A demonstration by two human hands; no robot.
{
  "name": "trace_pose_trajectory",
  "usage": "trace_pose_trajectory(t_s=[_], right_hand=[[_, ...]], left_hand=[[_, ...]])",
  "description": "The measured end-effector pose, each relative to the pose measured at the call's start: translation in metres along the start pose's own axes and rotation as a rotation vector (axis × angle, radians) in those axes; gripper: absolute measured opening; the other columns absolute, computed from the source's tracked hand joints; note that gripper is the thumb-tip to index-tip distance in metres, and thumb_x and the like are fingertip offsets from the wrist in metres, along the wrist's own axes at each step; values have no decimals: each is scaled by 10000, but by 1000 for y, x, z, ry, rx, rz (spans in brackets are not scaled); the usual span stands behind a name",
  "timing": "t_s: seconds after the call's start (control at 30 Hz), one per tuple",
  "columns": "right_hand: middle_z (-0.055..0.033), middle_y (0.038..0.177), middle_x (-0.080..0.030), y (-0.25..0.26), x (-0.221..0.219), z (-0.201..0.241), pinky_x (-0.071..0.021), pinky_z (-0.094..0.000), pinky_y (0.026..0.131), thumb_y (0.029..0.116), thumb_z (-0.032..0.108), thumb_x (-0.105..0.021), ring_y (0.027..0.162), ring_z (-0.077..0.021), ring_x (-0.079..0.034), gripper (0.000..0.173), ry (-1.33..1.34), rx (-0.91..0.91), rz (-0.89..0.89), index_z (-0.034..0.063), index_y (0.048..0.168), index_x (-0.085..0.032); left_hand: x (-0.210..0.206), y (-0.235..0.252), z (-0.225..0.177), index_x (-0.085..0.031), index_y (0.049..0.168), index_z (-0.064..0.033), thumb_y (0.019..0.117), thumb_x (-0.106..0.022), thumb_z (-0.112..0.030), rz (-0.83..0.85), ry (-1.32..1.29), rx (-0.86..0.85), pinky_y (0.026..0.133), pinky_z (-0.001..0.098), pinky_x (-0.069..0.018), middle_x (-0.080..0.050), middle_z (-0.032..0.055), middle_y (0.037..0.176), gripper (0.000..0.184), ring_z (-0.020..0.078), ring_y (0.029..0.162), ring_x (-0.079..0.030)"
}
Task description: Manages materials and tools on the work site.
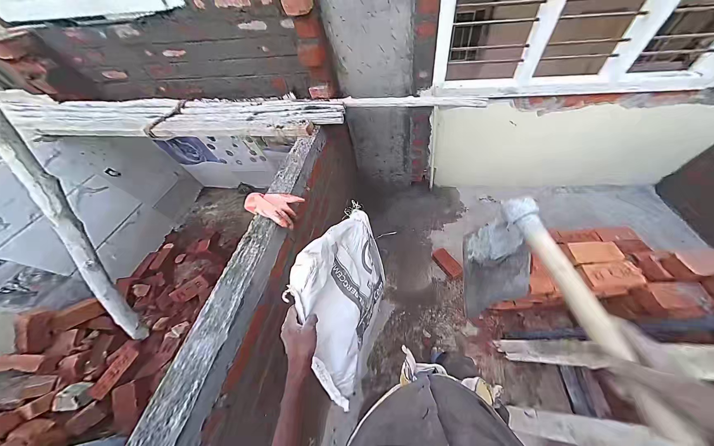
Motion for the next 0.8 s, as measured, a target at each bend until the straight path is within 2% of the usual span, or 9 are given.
trace_pose_trajectory(t_s=[0.07,0.13,0.2,0.27,0.37,0.47,0.53,0.67,0.8], right_hand=[[-24,811,-651,104,-49,-15,-547,-286,529,840,42,-697,601,-109,-615,513,193,-42,32,66,1322,-524],[-60,774,-633,204,-82,-23,-547,-314,522,860,17,-662,571,-140,-606,464,152,-46,101,24,1303,-522],[-70,785,-631,278,-104,-3,-547,-313,550,919,1,-642,585,-136,-604,415,66,-61,137,-18,1314,-515],[-63,700,-611,338,-127,19,-522,-297,478,895,-10,-617,508,-134,-576,396,143,-94,155,-7,1280,-527],[-44,626,-585,424,-170,66,-511,-272,434,904,6,-559,458,-124,-562,304,266,-116,214,9,1206,-529],[-38,698,-614,524,-219,140,-531,-257,508,967,14,-543,539,-93,-586,212,193,-66,185,-15,1177,-548],[-85,854,-636,570,-228,180,-546,-312,632,1012,64,-565,668,-125,-604,334,20,-89,181,-41,1327,-524],[-40,719,-579,656,-253,255,-519,-253,459,907,12,-566,495,-106,-563,460,187,-78,265,12,1347,-433],[-32,745,-625,726,-254,283,-564,-278,502,766,68,-658,539,-128,-618,591,159,52,302,-14,1307,-433]], left_hand=[[-40,31,-22,-595,1300,79,923,-630,-11,-47,-85,84,987,585,-472,-643,298,1196,389,395,1122,-621],[-72,68,-46,-603,1273,77,939,-626,-14,-70,-142,132,969,569,-483,-651,283,1163,346,376,1091,-627],[-106,115,-66,-616,1242,66,929,-609,-1,-93,-241,155,929,526,-502,-659,251,1130,321,327,1042,-634],[-136,164,-76,-629,1206,56,921,-602,13,-76,-316,199,885,498,-509,-659,224,1093,290,294,993,-632],[-191,243,-84,-626,1242,52,939,-590,2,10,-348,263,910,491,-513,-664,224,1128,310,291,1026,-635],[-239,358,-105,-606,1280,67,976,-596,-72,40,-287,263,986,536,-477,-641,272,1200,335,357,1130,-610],[-276,412,-105,-569,1360,57,997,-618,-139,126,-250,353,1054,548,-465,-617,283,1295,416,377,1222,-594],[-337,498,-90,-612,1242,22,951,-595,-65,43,-535,622,850,450,-528,-644,185,1133,304,243,989,-619],[-396,520,-67,-575,1267,9,946,-590,-67,-115,-804,920,807,491,-533,-620,203,1160,331,280,996,-612]])
Point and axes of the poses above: each hand's wrist, its own y-axis towards the middle knuckle, its own x-axis out of the back of the hand, z = x × y, the point moved 2 cm from there along y, towards the middle knuckle
